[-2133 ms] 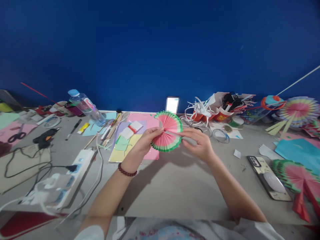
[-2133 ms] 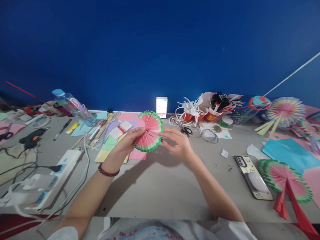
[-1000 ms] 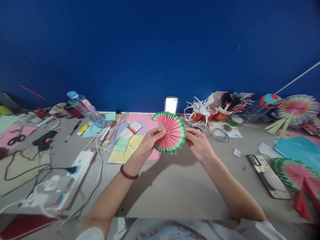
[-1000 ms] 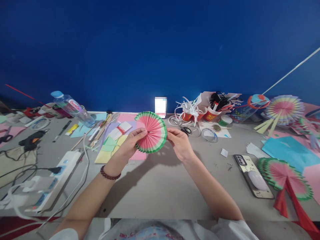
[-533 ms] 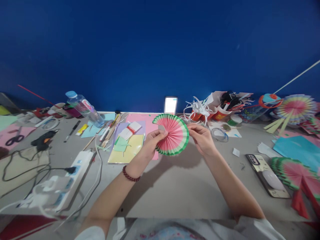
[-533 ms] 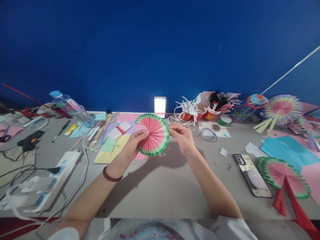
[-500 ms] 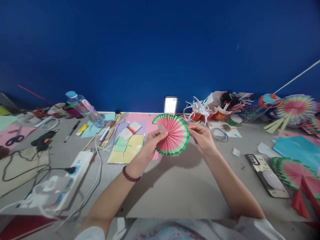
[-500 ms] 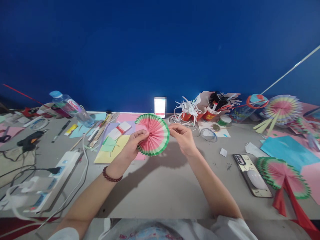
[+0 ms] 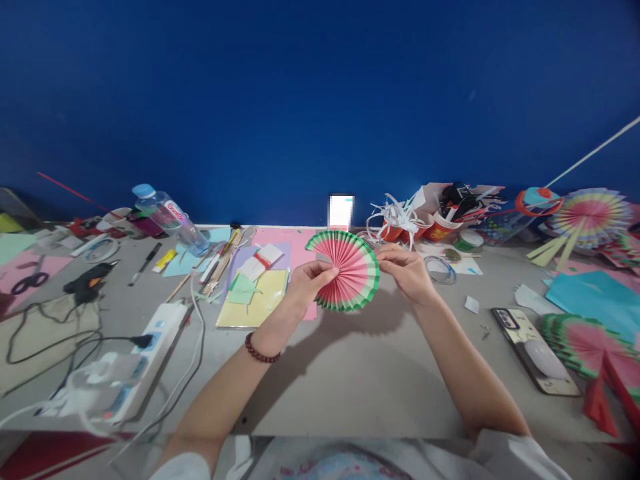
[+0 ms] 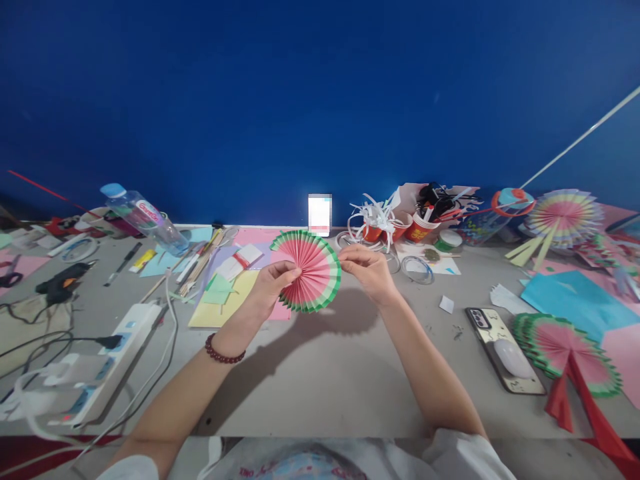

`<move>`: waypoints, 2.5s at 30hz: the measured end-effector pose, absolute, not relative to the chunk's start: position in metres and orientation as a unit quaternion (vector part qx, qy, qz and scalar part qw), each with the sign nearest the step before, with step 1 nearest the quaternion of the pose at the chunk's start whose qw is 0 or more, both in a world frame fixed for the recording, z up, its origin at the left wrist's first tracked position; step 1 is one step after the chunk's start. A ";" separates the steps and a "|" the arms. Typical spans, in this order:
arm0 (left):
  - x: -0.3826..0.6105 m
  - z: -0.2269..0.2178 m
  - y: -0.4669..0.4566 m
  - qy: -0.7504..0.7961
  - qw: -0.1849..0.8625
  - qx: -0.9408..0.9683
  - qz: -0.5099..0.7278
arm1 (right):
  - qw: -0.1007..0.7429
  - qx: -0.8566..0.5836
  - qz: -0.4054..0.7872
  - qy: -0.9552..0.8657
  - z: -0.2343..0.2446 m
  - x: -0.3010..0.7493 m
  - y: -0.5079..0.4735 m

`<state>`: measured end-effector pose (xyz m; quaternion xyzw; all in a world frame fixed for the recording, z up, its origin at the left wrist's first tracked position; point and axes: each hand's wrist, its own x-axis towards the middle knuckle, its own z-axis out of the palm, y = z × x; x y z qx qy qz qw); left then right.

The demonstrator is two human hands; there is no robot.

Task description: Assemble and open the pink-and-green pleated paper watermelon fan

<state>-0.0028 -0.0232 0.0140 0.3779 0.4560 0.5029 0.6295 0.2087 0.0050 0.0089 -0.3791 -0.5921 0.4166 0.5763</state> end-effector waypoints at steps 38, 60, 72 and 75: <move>-0.013 0.010 -0.020 0.437 0.651 0.376 0.494 | 0.564 -0.333 0.392 -0.646 0.001 0.205 0.007; 0.000 -0.038 -0.008 0.475 0.650 0.425 0.414 | 0.439 -0.467 0.514 -0.570 -0.009 0.212 0.021; 0.005 -0.060 -0.007 0.493 0.623 0.485 0.365 | 0.362 -0.536 0.603 -0.467 -0.049 0.203 0.032; 0.002 -0.066 -0.004 0.511 0.537 0.559 0.373 | 0.351 -0.544 0.604 -0.465 -0.054 0.205 0.035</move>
